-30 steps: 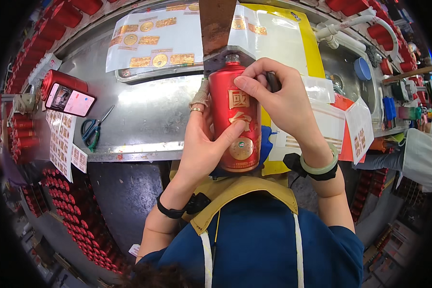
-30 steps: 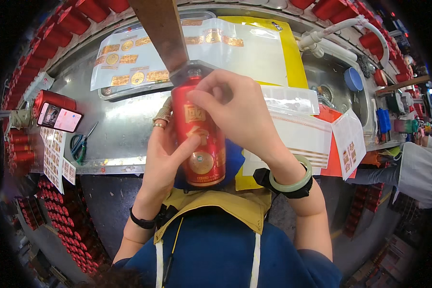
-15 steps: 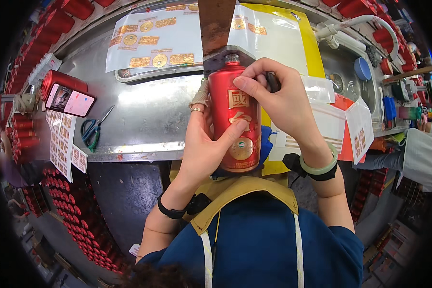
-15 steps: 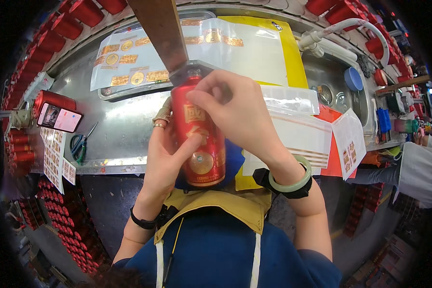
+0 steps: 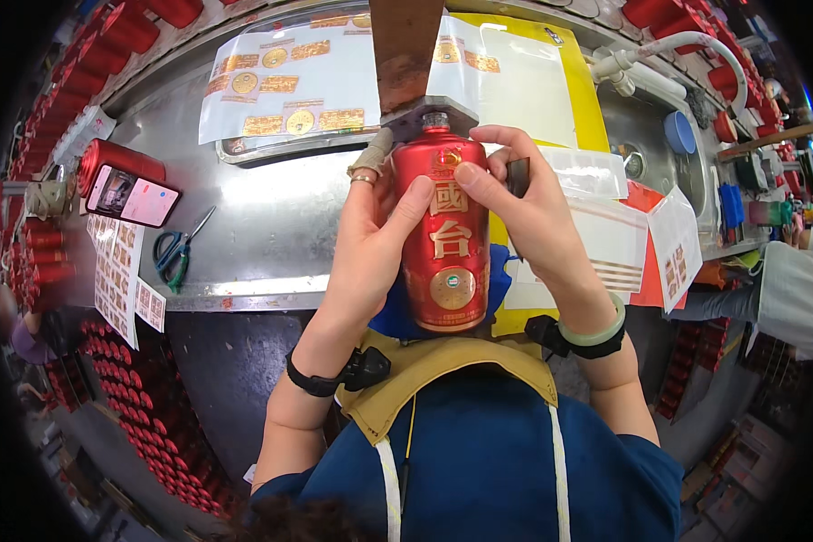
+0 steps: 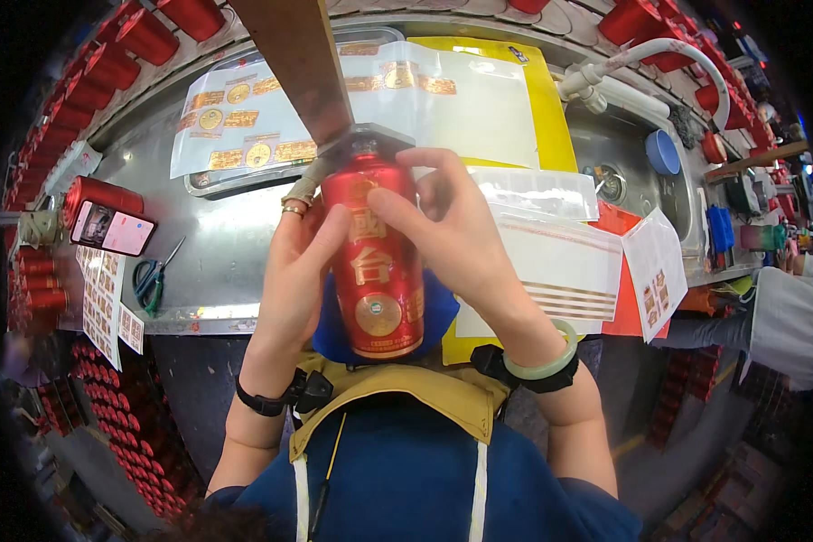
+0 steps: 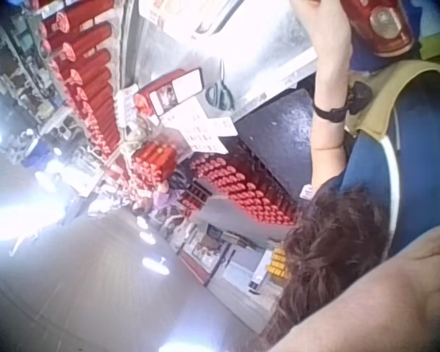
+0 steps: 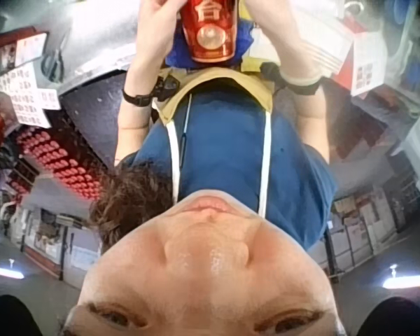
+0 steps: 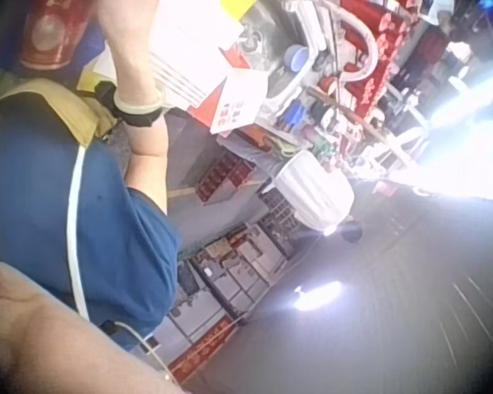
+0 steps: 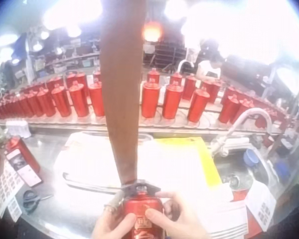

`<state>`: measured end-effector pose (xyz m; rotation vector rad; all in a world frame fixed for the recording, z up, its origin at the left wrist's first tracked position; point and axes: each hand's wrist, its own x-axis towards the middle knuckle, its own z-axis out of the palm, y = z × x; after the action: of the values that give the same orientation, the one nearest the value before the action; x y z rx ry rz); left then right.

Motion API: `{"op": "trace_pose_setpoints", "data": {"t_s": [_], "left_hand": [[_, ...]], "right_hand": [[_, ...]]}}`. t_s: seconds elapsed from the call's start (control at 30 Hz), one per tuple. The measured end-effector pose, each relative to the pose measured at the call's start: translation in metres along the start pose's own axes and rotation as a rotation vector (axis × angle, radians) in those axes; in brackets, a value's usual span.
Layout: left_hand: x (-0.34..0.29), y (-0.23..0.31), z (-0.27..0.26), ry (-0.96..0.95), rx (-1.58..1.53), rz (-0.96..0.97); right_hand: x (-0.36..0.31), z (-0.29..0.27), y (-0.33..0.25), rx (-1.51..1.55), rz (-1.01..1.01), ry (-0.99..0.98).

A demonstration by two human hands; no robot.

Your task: Applying and smoothing decorative labels on red cylindrical bottles on an assembly floor.

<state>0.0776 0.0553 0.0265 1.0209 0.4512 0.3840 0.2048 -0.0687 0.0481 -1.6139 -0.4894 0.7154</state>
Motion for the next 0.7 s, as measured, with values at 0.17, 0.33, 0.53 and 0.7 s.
{"op": "trace_pose_setpoints", "data": {"t_s": [0.17, 0.33, 0.53, 0.7], "left_hand": [[0.0000, 0.0001, 0.0006, 0.020, -0.039, -0.012], [0.0021, -0.0039, 0.0010, 0.008, 0.083, 0.037], [0.0013, -0.0029, 0.0025, 0.013, 0.026, 0.039], [0.0028, -0.0018, 0.0019, 0.016, 0.045, 0.024]], "right_hand": [[0.0032, -0.0020, 0.0027, 0.116, 0.085, -0.025], [0.0013, 0.0027, -0.0001, 0.072, 0.027, -0.037], [0.0030, -0.0003, 0.0014, 0.053, 0.037, -0.045], [0.0014, -0.0014, 0.0001, 0.110, 0.045, -0.072]]}}
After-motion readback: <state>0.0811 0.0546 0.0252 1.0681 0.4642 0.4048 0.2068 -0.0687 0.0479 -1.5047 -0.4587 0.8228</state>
